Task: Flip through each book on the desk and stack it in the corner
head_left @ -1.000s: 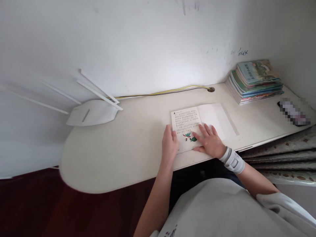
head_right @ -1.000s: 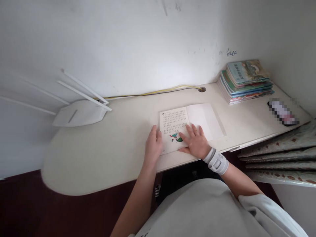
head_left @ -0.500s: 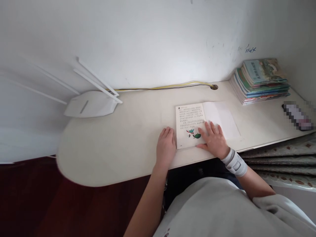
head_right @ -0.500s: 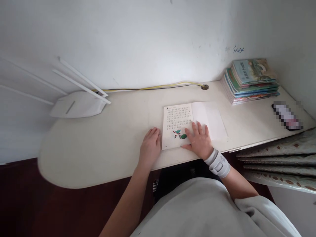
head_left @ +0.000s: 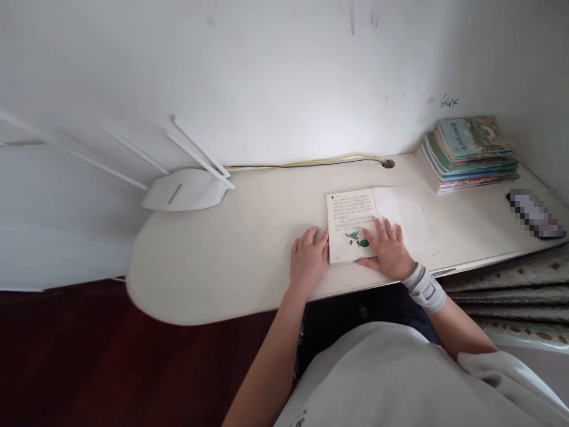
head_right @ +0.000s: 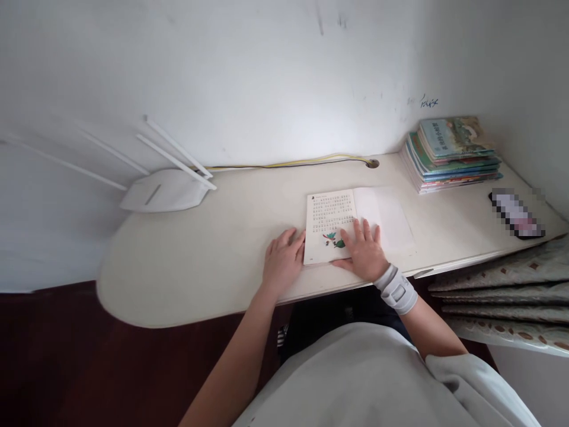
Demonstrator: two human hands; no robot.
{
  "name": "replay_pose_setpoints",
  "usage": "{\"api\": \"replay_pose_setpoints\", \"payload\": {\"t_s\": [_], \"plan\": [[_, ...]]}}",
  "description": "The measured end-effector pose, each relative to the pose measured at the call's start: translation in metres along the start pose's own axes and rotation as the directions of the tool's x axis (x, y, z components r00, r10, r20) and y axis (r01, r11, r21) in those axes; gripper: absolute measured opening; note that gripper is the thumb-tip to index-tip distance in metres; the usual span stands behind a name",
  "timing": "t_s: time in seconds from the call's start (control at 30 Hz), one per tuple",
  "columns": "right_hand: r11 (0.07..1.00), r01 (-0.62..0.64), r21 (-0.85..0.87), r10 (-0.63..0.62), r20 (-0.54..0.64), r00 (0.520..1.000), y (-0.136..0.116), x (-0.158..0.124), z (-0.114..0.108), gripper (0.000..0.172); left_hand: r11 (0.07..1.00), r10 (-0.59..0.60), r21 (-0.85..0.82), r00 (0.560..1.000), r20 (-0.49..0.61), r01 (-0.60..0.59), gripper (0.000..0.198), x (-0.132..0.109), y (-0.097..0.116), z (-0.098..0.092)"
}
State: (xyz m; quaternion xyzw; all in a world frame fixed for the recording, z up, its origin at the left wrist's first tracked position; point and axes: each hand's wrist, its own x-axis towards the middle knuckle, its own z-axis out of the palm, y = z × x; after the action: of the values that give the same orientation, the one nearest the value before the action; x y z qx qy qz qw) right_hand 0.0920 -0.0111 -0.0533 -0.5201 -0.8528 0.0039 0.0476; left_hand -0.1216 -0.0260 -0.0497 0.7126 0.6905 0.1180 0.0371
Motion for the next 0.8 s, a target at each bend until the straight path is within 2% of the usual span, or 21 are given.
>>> {"api": "replay_pose_setpoints", "payload": {"t_s": [0.4,0.6,0.7,0.73,0.8], "plan": [[0.988,0.122,-0.099,-0.122,0.005,0.992,0.032,-0.006,-0.012,0.065,0.999,0.021,0.041,1.000,-0.021,-0.021,0.043,0.000,-0.001,0.002],[0.987,0.147,-0.065,-0.143,0.062,0.988,0.039,-0.008,-0.020,0.063,0.999,0.050,0.017,0.996,-0.070,-0.049,0.042,-0.002,-0.001,0.004],[0.988,0.146,-0.049,-0.142,0.085,0.986,0.038,-0.008,-0.023,0.064,0.993,0.054,-0.092,0.985,-0.162,-0.070,0.040,-0.003,0.004,0.004],[0.989,0.143,-0.045,-0.139,0.088,0.986,0.037,-0.007,-0.024,0.064,0.984,0.032,-0.168,0.982,-0.185,-0.064,0.041,-0.002,0.006,0.004],[0.990,0.135,-0.037,-0.131,0.097,0.987,0.035,-0.007,-0.024,0.064,0.929,-0.061,-0.371,0.985,-0.160,-0.002,0.041,0.001,0.007,0.001]]}}
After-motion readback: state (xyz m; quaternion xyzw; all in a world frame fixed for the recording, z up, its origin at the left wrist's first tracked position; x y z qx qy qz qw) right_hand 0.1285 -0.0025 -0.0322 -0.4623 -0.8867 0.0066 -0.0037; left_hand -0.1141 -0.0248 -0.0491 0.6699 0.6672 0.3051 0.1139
